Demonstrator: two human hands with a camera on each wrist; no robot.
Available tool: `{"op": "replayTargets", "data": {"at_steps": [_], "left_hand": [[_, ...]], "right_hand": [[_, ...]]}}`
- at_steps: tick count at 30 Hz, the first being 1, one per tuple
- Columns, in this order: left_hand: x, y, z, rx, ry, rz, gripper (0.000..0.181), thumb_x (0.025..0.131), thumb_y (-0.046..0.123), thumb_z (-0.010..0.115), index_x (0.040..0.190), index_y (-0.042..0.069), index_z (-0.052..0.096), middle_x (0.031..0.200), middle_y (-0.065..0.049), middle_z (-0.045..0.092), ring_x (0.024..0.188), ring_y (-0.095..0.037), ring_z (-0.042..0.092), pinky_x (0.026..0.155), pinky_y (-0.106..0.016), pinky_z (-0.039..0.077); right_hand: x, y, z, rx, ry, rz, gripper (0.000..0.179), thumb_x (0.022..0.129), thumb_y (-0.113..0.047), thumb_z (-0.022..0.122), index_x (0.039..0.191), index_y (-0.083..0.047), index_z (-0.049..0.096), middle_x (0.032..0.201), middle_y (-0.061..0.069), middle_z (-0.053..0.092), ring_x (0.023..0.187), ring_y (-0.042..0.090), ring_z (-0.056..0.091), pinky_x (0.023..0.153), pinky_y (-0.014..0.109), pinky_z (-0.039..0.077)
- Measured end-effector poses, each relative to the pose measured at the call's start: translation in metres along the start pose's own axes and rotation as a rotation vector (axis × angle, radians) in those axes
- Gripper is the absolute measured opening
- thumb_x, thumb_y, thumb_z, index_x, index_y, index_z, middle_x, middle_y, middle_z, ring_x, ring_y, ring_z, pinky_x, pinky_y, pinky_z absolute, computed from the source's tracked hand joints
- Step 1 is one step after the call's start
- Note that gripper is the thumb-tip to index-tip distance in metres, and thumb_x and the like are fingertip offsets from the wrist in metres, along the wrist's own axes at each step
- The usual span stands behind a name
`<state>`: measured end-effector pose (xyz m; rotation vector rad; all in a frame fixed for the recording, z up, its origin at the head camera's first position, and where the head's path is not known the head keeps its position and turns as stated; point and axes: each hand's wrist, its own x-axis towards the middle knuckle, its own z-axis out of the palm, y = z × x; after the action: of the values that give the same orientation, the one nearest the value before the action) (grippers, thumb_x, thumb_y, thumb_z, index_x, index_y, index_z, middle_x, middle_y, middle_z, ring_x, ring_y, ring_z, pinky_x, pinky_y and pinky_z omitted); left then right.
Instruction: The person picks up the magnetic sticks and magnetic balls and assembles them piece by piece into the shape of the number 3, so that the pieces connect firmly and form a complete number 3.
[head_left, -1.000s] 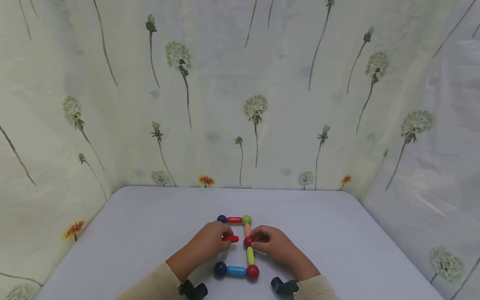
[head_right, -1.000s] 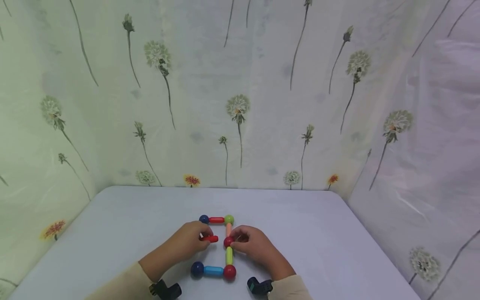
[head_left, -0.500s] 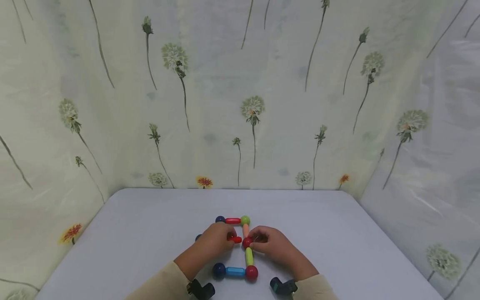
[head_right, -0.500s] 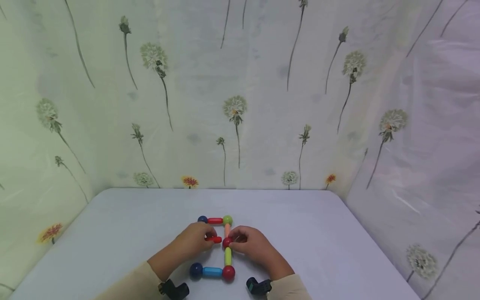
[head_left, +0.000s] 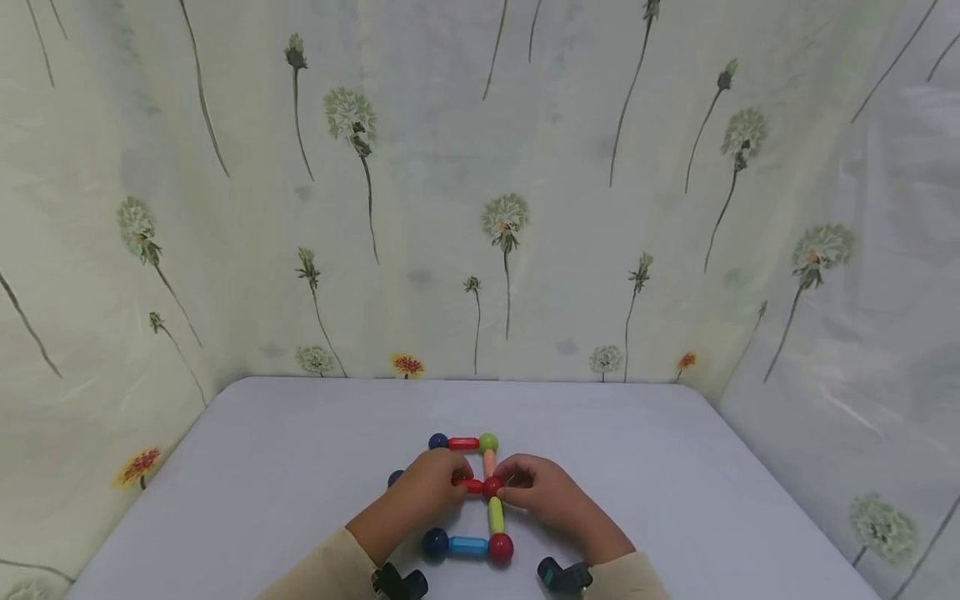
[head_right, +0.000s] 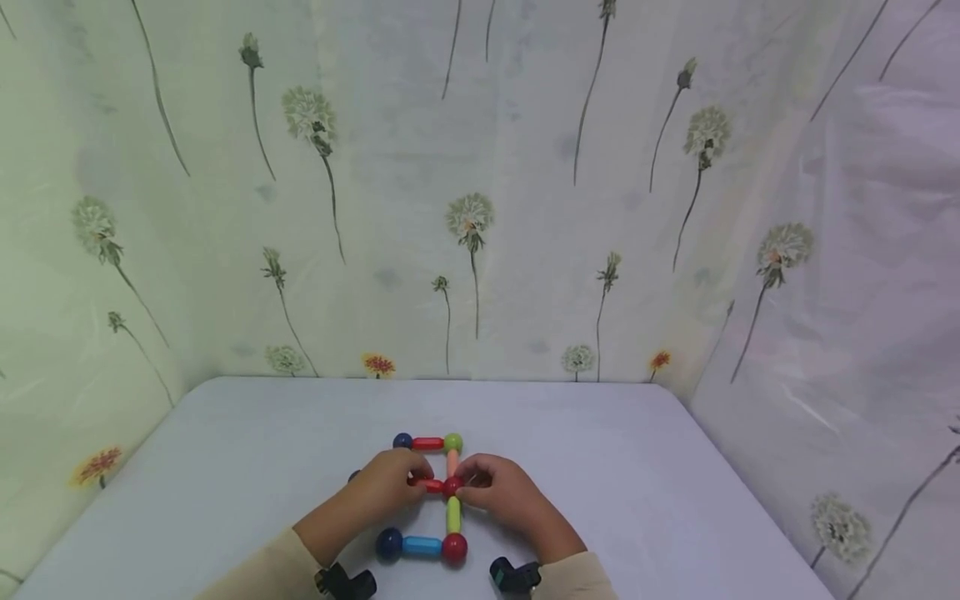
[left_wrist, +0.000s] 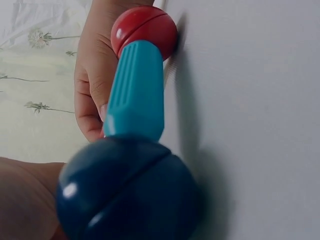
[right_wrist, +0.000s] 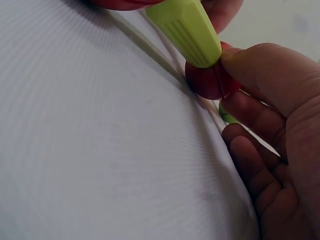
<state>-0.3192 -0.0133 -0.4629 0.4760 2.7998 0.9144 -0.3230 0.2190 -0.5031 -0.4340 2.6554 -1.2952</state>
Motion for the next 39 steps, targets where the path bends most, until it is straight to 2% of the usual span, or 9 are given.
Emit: {"op": "replayTargets", "data": {"at_steps": [19, 24, 28, 32, 35, 39], "left_hand": [[-0.001, -0.007, 0.003, -0.001, -0.013, 0.0, 0.013, 0.091, 0.016, 0.081, 0.104, 0.017, 0.078, 0.086, 0.004, 0.064, 0.084, -0.017, 0.058, 0.083, -0.039, 0.058], [-0.002, -0.006, 0.0, -0.025, -0.011, -0.023, 0.017, 0.091, 0.021, 0.082, 0.106, 0.015, 0.077, 0.092, 0.002, 0.067, 0.085, -0.018, 0.059, 0.079, -0.037, 0.059], [-0.003, -0.006, -0.007, -0.048, 0.036, -0.026, 0.02, 0.091, 0.025, 0.08, 0.11, 0.016, 0.077, 0.099, 0.003, 0.069, 0.088, -0.017, 0.06, 0.074, -0.034, 0.06], [-0.007, -0.008, -0.018, -0.083, 0.1, 0.021, 0.018, 0.094, 0.025, 0.077, 0.11, 0.016, 0.077, 0.098, 0.004, 0.067, 0.089, -0.016, 0.061, 0.072, -0.031, 0.06], [-0.009, -0.012, -0.023, -0.08, 0.121, 0.054, 0.015, 0.096, 0.025, 0.075, 0.107, 0.016, 0.077, 0.096, 0.005, 0.065, 0.089, -0.015, 0.06, 0.073, -0.03, 0.059], [-0.01, -0.023, -0.024, -0.062, 0.128, 0.07, 0.011, 0.096, 0.023, 0.075, 0.103, 0.016, 0.076, 0.094, 0.004, 0.065, 0.087, -0.015, 0.059, 0.072, -0.03, 0.058]], "right_hand": [[0.003, -0.001, 0.001, -0.005, 0.003, -0.007, 0.025, 0.091, -0.036, 0.082, 0.112, -0.027, 0.073, 0.107, -0.006, 0.072, 0.101, 0.018, 0.064, 0.087, 0.037, 0.058], [0.002, -0.001, 0.001, -0.015, 0.007, 0.011, 0.025, 0.091, -0.037, 0.082, 0.112, -0.027, 0.073, 0.106, -0.007, 0.072, 0.1, 0.017, 0.064, 0.089, 0.037, 0.058], [0.0, -0.002, -0.001, -0.016, 0.004, 0.012, 0.023, 0.092, -0.035, 0.081, 0.112, -0.028, 0.074, 0.107, -0.008, 0.072, 0.1, 0.016, 0.064, 0.087, 0.036, 0.058], [0.001, -0.004, -0.001, -0.009, -0.001, -0.006, 0.022, 0.092, -0.035, 0.081, 0.112, -0.027, 0.073, 0.107, -0.008, 0.072, 0.1, 0.017, 0.064, 0.087, 0.035, 0.057], [0.003, -0.004, 0.0, -0.012, -0.002, -0.013, 0.023, 0.092, -0.035, 0.081, 0.112, -0.027, 0.073, 0.107, -0.008, 0.072, 0.1, 0.017, 0.064, 0.089, 0.037, 0.056], [0.003, 0.0, 0.002, -0.024, 0.002, -0.005, 0.023, 0.091, -0.036, 0.082, 0.112, -0.028, 0.073, 0.106, -0.008, 0.072, 0.1, 0.017, 0.064, 0.091, 0.039, 0.056]]}}
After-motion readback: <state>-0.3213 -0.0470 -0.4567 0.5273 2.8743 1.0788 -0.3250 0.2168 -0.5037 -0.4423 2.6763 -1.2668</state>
